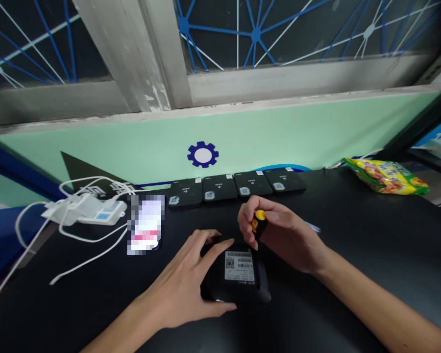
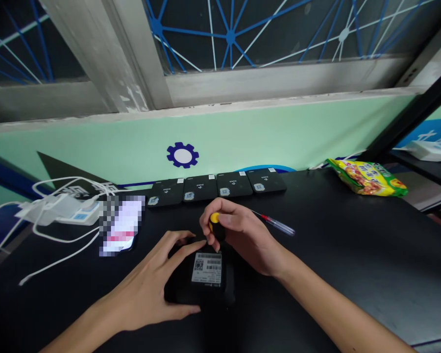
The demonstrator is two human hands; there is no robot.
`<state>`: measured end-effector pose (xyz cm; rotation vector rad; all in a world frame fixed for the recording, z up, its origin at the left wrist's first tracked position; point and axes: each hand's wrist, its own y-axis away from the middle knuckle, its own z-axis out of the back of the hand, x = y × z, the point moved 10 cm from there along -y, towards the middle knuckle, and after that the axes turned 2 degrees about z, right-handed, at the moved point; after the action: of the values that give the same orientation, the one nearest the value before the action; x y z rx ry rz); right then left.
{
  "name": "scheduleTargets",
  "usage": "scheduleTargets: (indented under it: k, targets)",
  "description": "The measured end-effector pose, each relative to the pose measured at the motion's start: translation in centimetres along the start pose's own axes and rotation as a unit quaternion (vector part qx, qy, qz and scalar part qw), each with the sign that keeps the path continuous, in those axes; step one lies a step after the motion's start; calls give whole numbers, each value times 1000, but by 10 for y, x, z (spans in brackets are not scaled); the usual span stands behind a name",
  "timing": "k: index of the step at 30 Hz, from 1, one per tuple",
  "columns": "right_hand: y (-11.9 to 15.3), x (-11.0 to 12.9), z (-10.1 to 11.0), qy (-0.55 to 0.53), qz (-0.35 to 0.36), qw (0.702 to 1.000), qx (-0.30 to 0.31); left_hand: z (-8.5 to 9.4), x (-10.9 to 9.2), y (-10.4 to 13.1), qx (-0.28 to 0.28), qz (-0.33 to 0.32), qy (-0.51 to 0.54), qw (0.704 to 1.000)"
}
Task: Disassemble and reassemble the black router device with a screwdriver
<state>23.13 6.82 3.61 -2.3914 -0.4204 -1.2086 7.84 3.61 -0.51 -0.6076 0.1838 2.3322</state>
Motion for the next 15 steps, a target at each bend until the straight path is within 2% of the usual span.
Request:
scheduleTargets:
  k: [9,15]
  targets:
    - [1,0,-5,-18,-8,1000,17,0,2,2,2,6,3,1000]
    - [0,-1,-2,24,-6,1000,15,0,1,1,5,13,1,1000]
